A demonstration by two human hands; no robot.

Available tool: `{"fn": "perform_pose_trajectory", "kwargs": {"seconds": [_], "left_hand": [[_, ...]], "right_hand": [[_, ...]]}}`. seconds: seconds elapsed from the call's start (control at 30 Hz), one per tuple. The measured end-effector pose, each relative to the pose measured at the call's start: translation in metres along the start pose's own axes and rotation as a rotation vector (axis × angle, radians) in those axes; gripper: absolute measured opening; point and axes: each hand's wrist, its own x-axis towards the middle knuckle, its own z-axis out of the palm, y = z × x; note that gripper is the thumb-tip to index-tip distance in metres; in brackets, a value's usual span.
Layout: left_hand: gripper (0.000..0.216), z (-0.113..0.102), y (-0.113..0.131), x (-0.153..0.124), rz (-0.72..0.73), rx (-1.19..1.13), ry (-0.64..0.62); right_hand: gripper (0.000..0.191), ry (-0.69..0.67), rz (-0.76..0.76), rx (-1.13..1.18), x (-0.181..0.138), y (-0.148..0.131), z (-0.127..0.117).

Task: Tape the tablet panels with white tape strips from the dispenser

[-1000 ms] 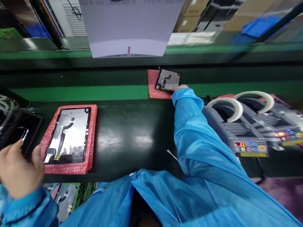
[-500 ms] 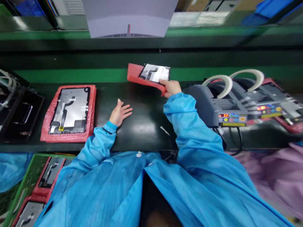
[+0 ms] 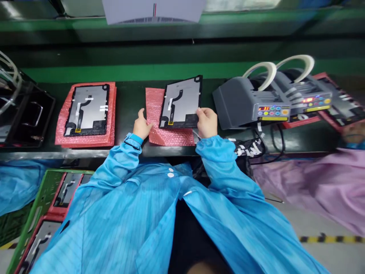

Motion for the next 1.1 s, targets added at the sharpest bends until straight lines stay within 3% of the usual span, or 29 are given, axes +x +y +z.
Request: {"fn": "perform_pose_trajectory", "kwargs": {"seconds": [0.13,0.27,0.37,0.5,0.57,0.63,0.8,0.9,0.97,1.1], "left_hand": [[0.042,-0.003,-0.004,-0.004,0.012,0.013,-0.019],[0.021,-0.005,-0.01,-0.009,0.05,0.004,-0.045],[0.022,-0.008,-0.009,-0.011,0.062,0.056,-0.071],[0.022,-0.011,-0.005,-0.012,0.063,0.176,-0.11],[0.02,-0.012,-0.004,-0.012,0.081,0.202,-0.119],[0.017,-0.014,-0.005,-0.013,0.107,0.204,-0.121],[0.014,-0.02,-0.012,-0.012,0.168,0.164,-0.126],[0.013,-0.027,-0.011,-0.008,0.168,0.244,-0.146],[0.011,-0.033,-0.008,-0.002,0.185,0.319,-0.093],[0.016,-0.032,-0.002,0.029,0.465,0.329,0.005]], "right_hand": [[0.023,-0.084,0.003,0.186,-0.015,-0.001,-0.001],[0.021,-0.167,0.073,0.141,-0.033,0.01,0.003],[0.018,-0.247,0.098,-0.147,-0.04,0.012,0.01],[0.02,-0.285,-0.098,-0.663,-0.04,0.005,0.004],[0.02,-0.199,-0.173,-0.721,-0.037,0.006,-0.012],[0.022,-0.042,-0.155,-0.58,-0.033,0.012,-0.038],[0.04,0.48,0.122,-0.012,-0.021,0.03,-0.107],[0.037,0.526,0.255,0.153,-0.009,0.028,-0.126],[0.027,0.527,0.288,0.156,-0.002,0.023,-0.128],[0.028,0.657,0.168,0.012,-0.003,0.013,-0.125]]}}
